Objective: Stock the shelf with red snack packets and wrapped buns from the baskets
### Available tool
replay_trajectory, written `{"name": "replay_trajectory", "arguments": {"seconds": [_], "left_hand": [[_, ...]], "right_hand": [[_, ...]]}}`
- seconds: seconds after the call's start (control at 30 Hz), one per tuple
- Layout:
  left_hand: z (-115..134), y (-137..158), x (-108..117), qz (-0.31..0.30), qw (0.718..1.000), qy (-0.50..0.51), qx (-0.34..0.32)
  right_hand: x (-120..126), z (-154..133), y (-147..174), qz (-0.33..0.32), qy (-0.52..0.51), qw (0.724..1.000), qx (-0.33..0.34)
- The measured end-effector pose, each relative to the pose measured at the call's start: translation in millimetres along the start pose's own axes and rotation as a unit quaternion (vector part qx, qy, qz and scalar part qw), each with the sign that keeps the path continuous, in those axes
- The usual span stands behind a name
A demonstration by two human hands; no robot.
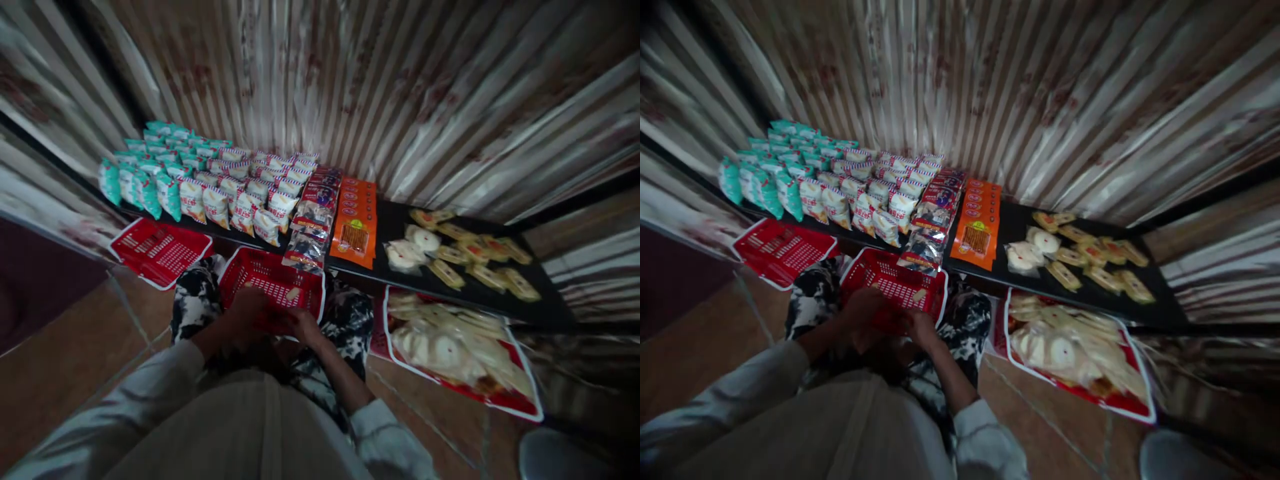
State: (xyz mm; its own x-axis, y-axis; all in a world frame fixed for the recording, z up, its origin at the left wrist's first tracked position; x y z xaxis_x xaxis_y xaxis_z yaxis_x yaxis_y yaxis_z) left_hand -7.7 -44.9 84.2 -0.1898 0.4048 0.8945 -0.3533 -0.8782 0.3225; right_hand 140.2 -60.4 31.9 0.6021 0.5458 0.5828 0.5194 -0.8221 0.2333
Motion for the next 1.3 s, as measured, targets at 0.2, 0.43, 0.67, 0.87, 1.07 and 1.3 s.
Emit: {"name": "replay_trajectory", "arguments": {"seconds": [0.2,0.43,0.67,0.87,1.07,1.3], "left_hand": [[37.7,26.6,40.3,0.041,0.989,-0.054,-0.135],[96.7,78.7,96.6,0.206,0.945,0.003,-0.253],[148.1,100.9,120.3,0.405,0.831,0.011,-0.381],[158.6,83.5,120.8,0.472,0.822,0.000,-0.319],[163.4,50.3,120.3,0.432,0.860,0.156,-0.222],[175.0,-6.2,92.4,0.233,0.829,0.501,-0.086]], "right_hand": [[33.8,-49.7,25.2,-0.030,-0.066,0.994,0.078],[67.3,-65.4,81.6,-0.086,-0.463,0.879,0.071],[66.9,-41.1,109.2,0.078,-0.590,0.803,-0.031],[84.6,-20.7,123.8,0.242,-0.590,0.769,-0.041],[129.8,-1.3,146.8,0.433,-0.566,0.700,-0.035],[152.4,8.7,143.8,0.498,-0.443,0.745,-0.028]]}}
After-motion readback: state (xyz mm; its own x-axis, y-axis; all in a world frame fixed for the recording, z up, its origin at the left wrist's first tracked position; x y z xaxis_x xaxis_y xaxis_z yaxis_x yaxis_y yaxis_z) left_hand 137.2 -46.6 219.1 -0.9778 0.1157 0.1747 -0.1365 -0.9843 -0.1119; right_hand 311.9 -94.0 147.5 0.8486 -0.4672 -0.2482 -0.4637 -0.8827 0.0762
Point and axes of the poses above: each hand's wrist, its own y-axis away from the middle knuckle, its own x-axis out of the back of the hand, z = x × y, the point moved 6 cm from there along -y, towards the middle knuckle, and after that the axes turned 5 degrees about x, right-handed, at the moved point
